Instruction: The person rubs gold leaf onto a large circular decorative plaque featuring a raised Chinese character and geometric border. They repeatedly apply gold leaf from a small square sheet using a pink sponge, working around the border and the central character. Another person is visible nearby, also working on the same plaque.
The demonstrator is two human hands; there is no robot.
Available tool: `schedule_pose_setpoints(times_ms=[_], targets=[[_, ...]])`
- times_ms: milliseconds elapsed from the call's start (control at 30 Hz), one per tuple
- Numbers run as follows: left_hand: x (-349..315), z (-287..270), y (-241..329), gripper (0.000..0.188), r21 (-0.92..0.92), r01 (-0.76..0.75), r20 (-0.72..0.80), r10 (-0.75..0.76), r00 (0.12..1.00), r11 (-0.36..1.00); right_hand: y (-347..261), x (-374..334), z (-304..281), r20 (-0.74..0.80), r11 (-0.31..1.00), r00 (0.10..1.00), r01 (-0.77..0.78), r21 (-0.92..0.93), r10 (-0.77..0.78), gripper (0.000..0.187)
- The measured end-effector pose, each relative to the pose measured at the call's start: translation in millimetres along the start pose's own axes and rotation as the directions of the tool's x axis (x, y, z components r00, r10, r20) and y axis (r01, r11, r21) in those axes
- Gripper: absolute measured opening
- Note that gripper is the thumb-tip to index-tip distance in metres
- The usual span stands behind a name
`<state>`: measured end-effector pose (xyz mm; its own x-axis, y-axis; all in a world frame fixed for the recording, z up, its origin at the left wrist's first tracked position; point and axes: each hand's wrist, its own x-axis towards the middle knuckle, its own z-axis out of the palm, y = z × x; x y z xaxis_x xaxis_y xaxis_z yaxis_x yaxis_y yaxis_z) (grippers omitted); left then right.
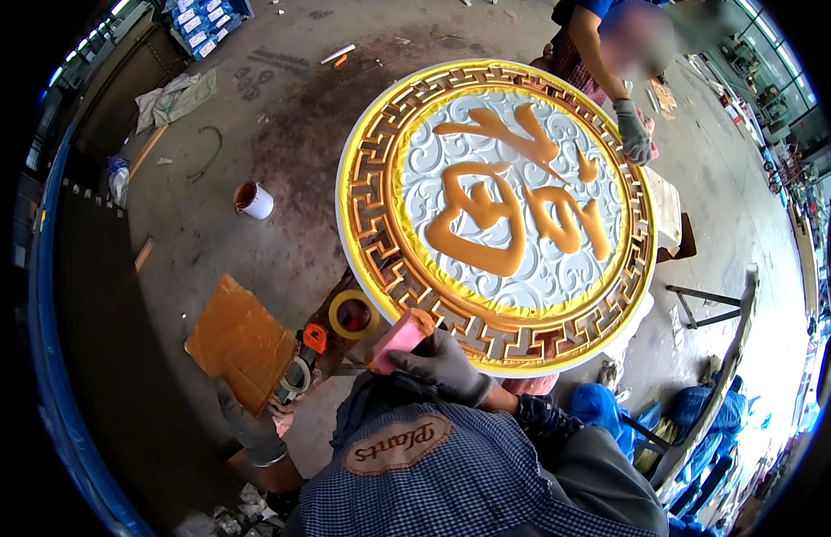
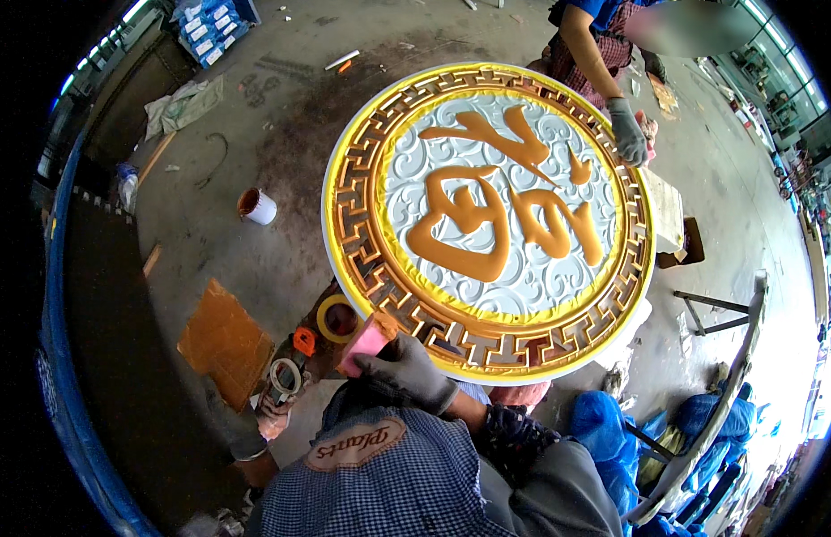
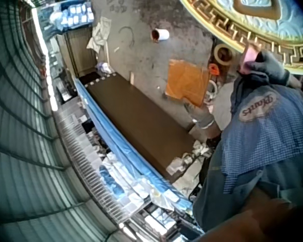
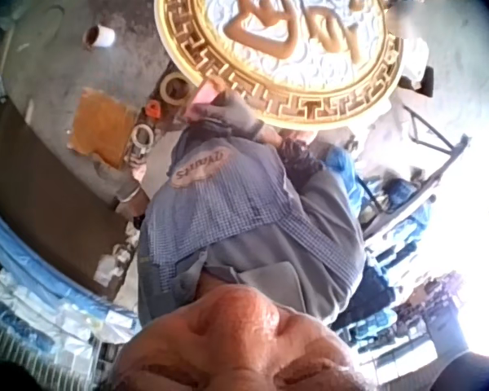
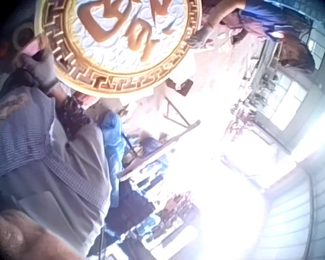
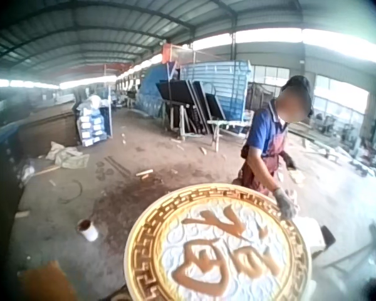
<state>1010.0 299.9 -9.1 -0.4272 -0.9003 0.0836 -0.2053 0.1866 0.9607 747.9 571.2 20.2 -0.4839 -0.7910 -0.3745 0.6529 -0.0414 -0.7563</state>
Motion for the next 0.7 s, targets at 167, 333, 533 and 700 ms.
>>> schedule_pose_setpoints(times_ms=[167, 333, 533, 700], targets=[[2, 7, 12, 0.058, 0.001, -0.016, 0.03, 0.016, 0.999, 1.0, 15, 5, -12, 0.053, 0.997, 0.998, 0.036, -0.061, -0.033, 0.033], [-11, 6, 18, 0.052, 0.475, -0.254, 0.078, 0.247, 0.966, 0.842, 16, 5, -13, 0.05, 0.999, 0.998, -0.033, -0.014, 0.034, 0.029], [-15, 22, 37, 0.05, 0.128, -0.056, 0.003, 0.056, 0.998, 0.99, 26, 6, -18, 0.022, 0.998, 0.998, -0.06, 0.011, 0.059, 0.03], [-21, 34, 51, 0.058, -0.324, 0.069, -0.064, -0.095, 0.993, 0.944, 27, 9, -20, 0.063, 0.997, 0.995, -0.073, 0.0, 0.073, 0.038]])
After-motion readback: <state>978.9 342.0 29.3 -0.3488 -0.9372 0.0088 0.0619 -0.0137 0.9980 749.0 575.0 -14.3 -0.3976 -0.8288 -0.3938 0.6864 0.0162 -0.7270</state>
